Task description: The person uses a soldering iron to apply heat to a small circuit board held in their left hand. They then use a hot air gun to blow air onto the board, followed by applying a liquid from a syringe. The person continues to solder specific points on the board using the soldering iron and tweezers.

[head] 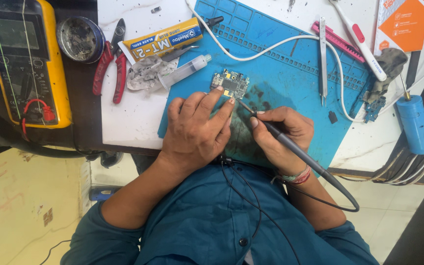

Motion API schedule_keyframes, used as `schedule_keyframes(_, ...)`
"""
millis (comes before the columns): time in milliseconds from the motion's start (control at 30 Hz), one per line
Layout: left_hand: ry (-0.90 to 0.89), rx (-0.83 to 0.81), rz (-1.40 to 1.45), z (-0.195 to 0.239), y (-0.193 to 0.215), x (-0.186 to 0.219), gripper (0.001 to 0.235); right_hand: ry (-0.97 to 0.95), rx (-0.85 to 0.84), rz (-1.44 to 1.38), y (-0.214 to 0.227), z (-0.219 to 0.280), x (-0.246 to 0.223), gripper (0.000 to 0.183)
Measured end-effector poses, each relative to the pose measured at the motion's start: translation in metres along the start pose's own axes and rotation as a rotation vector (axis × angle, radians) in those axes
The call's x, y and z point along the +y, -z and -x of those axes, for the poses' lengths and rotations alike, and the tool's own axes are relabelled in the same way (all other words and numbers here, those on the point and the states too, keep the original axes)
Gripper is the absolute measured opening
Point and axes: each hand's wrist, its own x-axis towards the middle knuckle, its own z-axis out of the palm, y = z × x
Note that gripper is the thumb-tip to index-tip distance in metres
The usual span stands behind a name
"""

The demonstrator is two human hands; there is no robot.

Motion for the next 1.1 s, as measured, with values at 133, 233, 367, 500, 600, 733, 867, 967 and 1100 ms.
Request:
schedule_keyframes(133,-0.002,0.003,0.004,0.0,0.0,0.0,0.031,0.007,-0.011,0.001,0.001,0.0,-0.001,0.009)
schedule_keyframes(233,-0.001,0.003,0.002,0.0,-0.001,0.0,0.031,-0.001,0.004,0.001,-0.001,0.0,-0.001,0.009)
schedule_keyframes(367,-0.003,0.007,-0.005,0.0,-0.001,0.0,0.031,0.011,-0.008,-0.002,0.0,-0.001,-0.002,0.009)
schedule_keyframes(500,-0.001,0.01,-0.017,0.001,-0.002,0.001,0.03,0.001,-0.019,0.003,0.0,-0.002,-0.003,0.009)
schedule_keyframes(600,-0.003,0.009,-0.02,0.001,-0.001,0.001,0.031,0.01,-0.012,0.009,0.0,-0.002,-0.003,0.009)
schedule_keyframes(733,-0.001,0.011,-0.011,0.001,-0.001,0.001,0.031,0.032,-0.017,0.016,0.001,0.001,0.001,0.01)
schedule_keyframes(867,0.01,0.013,0.019,0.001,-0.003,0.0,0.031,-0.074,0.034,-0.194,0.004,0.006,0.011,0.01)
schedule_keyframes(967,0.011,0.019,0.027,0.002,-0.004,0.001,0.033,-0.073,0.113,-0.271,0.009,0.01,0.012,0.01)
schedule_keyframes(1100,0.007,0.036,0.013,0.003,-0.002,0.001,0.036,0.007,0.185,0.102,0.019,0.007,-0.003,0.01)
